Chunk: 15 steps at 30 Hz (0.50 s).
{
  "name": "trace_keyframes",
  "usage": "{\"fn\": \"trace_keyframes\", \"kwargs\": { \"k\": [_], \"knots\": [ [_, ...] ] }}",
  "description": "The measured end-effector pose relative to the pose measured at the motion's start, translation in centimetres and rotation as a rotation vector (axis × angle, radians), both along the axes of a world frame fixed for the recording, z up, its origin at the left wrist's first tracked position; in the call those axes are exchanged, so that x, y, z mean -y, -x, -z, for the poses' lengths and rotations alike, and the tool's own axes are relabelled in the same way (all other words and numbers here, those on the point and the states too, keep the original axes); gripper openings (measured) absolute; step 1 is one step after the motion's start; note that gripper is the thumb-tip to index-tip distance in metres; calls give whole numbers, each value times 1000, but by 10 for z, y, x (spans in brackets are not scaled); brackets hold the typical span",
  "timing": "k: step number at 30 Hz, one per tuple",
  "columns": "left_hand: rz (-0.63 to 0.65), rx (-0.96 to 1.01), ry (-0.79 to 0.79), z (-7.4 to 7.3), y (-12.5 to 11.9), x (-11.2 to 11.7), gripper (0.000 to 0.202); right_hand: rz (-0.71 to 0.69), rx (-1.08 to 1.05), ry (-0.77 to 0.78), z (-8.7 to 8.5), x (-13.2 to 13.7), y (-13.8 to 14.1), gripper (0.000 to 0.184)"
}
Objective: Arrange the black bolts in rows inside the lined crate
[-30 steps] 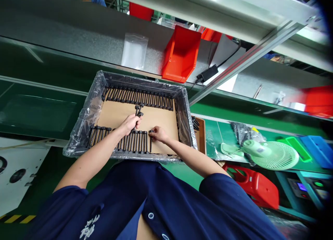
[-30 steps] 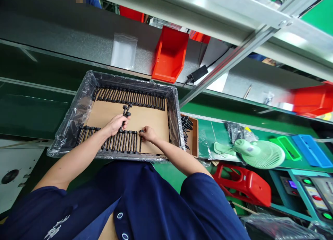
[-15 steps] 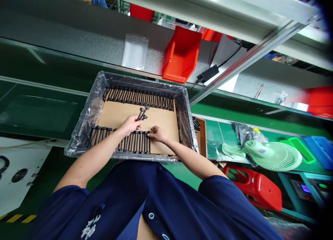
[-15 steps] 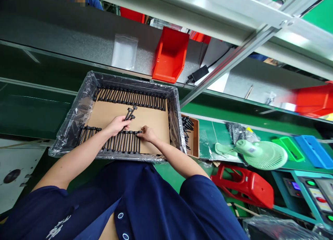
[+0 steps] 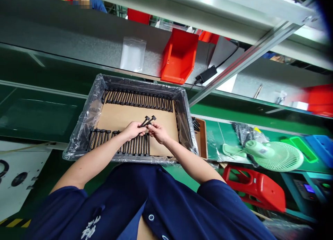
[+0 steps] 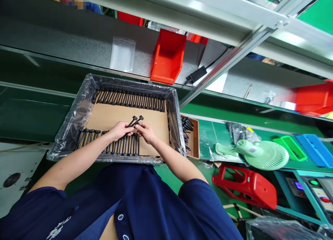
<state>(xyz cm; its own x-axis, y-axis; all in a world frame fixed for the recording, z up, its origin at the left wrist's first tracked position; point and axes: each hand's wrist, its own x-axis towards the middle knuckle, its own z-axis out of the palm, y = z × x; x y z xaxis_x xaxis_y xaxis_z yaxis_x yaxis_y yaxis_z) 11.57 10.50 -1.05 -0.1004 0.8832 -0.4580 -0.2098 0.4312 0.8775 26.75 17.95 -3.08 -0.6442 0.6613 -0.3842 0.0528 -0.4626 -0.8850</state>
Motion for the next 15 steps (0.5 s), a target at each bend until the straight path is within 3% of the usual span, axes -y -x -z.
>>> {"fn": "trace_keyframes", "kwargs": {
  "k": [8, 11, 15],
  "knots": [
    [-114, -136, 6, -1, 3, -4, 20, 243, -74, 135, -2, -26, -6, 42],
    [-203, -156, -16, -1, 6, -6, 20, 273, -32, 134, -2, -30, -7, 38],
    [-212, -196, -33, 5, 10, -8, 22, 301, 3, 93, 0, -32, -8, 35]
  ]
}}
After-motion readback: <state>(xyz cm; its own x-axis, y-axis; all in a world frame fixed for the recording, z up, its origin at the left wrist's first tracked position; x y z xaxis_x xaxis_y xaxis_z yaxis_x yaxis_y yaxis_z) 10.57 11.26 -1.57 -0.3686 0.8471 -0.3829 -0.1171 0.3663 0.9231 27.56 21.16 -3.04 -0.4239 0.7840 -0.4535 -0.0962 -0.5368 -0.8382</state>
